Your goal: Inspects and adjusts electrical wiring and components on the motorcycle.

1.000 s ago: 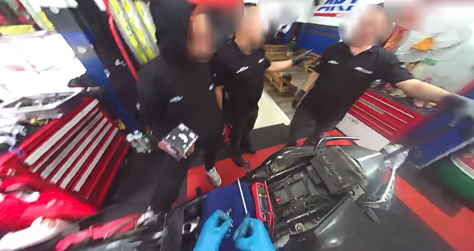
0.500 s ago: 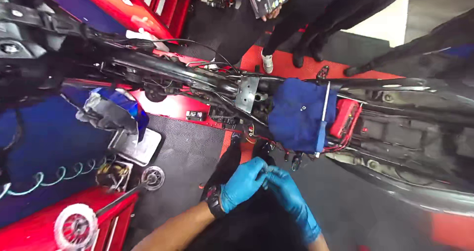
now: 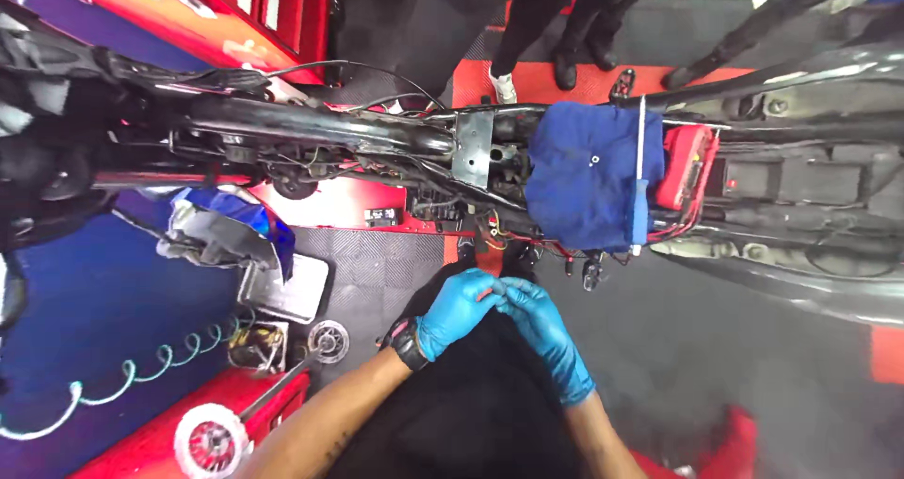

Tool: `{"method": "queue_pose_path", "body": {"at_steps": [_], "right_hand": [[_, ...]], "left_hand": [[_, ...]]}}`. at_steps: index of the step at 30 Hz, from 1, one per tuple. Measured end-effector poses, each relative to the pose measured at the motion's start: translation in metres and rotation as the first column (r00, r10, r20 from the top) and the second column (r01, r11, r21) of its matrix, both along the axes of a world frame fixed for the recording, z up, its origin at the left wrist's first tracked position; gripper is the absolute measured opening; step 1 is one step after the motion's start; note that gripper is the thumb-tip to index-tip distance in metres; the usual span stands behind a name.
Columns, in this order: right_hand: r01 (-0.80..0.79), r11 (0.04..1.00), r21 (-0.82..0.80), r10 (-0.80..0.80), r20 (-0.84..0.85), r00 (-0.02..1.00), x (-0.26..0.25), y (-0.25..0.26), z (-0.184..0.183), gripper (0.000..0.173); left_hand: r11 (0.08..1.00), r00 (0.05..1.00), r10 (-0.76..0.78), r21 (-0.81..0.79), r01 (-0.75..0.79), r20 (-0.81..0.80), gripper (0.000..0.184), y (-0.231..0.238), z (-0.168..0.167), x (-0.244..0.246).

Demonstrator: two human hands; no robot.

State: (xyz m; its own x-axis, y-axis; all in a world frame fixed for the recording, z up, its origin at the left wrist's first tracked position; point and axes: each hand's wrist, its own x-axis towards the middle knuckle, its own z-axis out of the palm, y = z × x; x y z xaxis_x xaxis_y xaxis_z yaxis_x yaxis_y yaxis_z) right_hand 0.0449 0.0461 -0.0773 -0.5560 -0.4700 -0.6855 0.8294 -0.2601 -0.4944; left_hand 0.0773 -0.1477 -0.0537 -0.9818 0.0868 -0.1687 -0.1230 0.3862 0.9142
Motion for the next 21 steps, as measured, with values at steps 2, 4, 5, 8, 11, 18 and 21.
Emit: {"method": "queue_pose_path", "body": {"at_steps": [2, 4, 5, 8, 11, 18, 21], "right_hand": [[0.039, 0.999, 0.028, -0.039, -0.003, 0.999, 0.000, 0.002, -0.007, 0.019], [0.068, 0.995, 0.072, -0.067, -0.016, 0.998, -0.001, 0.004, -0.012, 0.020], [0.085, 0.992, 0.090, -0.083, -0.022, 0.996, -0.002, 0.006, -0.014, 0.020], [0.118, 0.987, 0.113, -0.114, -0.042, 0.993, -0.001, 0.013, -0.020, 0.020], [0.122, 0.982, 0.147, -0.115, -0.053, 0.992, 0.004, 0.021, -0.021, 0.020], [0.169, 0.973, 0.159, -0.161, -0.062, 0.985, 0.008, 0.019, -0.023, 0.022], [0.151, 0.979, 0.140, -0.141, -0.079, 0.987, 0.004, 0.013, -0.021, 0.021]], "left_hand": [[0.997, 0.987, 0.076, 0.013, -0.079, 0.143, 0.020, -0.007, -0.003, -0.008], [0.981, 0.940, 0.192, -0.062, -0.182, 0.282, 0.043, -0.014, -0.016, -0.028], [0.972, 0.917, 0.234, -0.084, -0.219, 0.324, 0.054, -0.017, -0.027, -0.038], [0.958, 0.892, 0.281, -0.054, -0.281, 0.353, 0.056, -0.016, -0.059, -0.056], [0.941, 0.905, 0.310, 0.039, -0.335, 0.292, 0.038, -0.017, -0.071, -0.056], [0.859, 0.897, 0.305, 0.314, -0.404, 0.321, 0.021, -0.040, -0.078, -0.048], [0.802, 0.853, 0.297, 0.373, -0.466, 0.429, 0.022, -0.043, -0.078, -0.045]]}}
